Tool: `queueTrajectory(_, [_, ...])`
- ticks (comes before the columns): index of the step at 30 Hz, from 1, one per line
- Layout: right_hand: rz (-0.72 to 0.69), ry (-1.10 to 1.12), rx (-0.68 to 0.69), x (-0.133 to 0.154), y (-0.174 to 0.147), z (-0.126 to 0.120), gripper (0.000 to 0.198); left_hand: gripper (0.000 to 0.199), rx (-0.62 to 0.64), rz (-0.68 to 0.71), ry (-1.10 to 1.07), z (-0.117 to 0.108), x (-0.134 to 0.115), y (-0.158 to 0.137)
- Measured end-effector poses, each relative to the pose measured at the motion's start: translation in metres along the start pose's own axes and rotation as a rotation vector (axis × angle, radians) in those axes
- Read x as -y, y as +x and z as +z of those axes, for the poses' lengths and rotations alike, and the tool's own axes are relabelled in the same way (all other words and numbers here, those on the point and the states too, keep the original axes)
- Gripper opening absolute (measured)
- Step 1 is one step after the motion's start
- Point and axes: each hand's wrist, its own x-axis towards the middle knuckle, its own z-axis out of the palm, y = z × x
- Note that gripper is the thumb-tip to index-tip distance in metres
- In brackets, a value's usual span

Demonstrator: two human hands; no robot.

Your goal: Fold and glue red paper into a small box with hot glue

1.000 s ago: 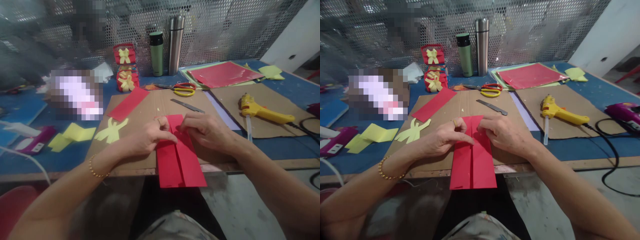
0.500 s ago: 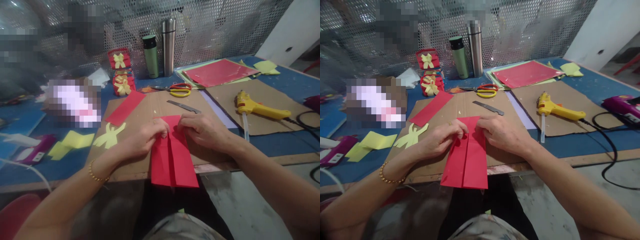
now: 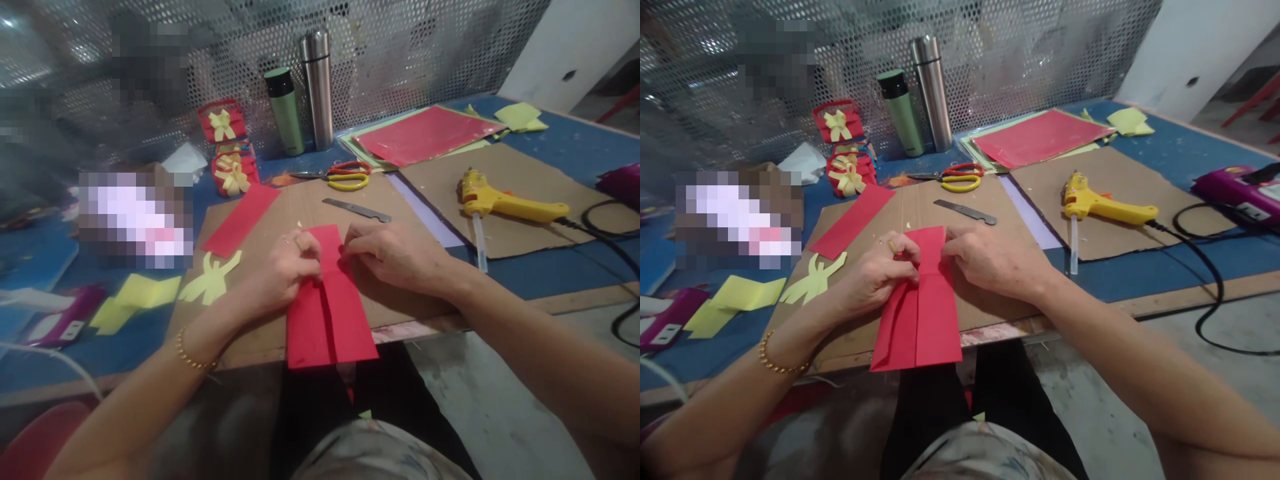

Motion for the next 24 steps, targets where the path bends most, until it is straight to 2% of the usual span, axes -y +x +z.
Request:
queueTrajectory(6, [0.023, 0.004, 0.018, 0.000, 0.001, 0.000, 0.034, 0.035, -0.102, -0.029, 0.002, 0.003, 0.005, -0.006])
queueTrajectory(15, [0.029, -0.002, 0.020, -0.002, 0.003, 0.003, 0.034, 0.031, 0.015, -0.137, 0.026, 0.007, 0.007, -0.002])
queueTrajectory(18, [0.017, -0.005, 0.020, -0.002, 0.003, 0.003, 0.034, 0.028, -0.001, -0.185, -0.007, 0.004, 0.006, -0.001])
queueTrajectory(21, [0.001, 0.000, 0.014, -0.002, 0.003, 0.004, 0.034, 0.017, -0.030, -0.251, -0.032, 0.002, 0.005, 0.002])
queueTrajectory(24, [-0.013, 0.003, 0.003, -0.003, 0.003, 0.005, 0.033, 0.011, -0.004, -0.251, -0.023, 0.002, 0.006, 0.005])
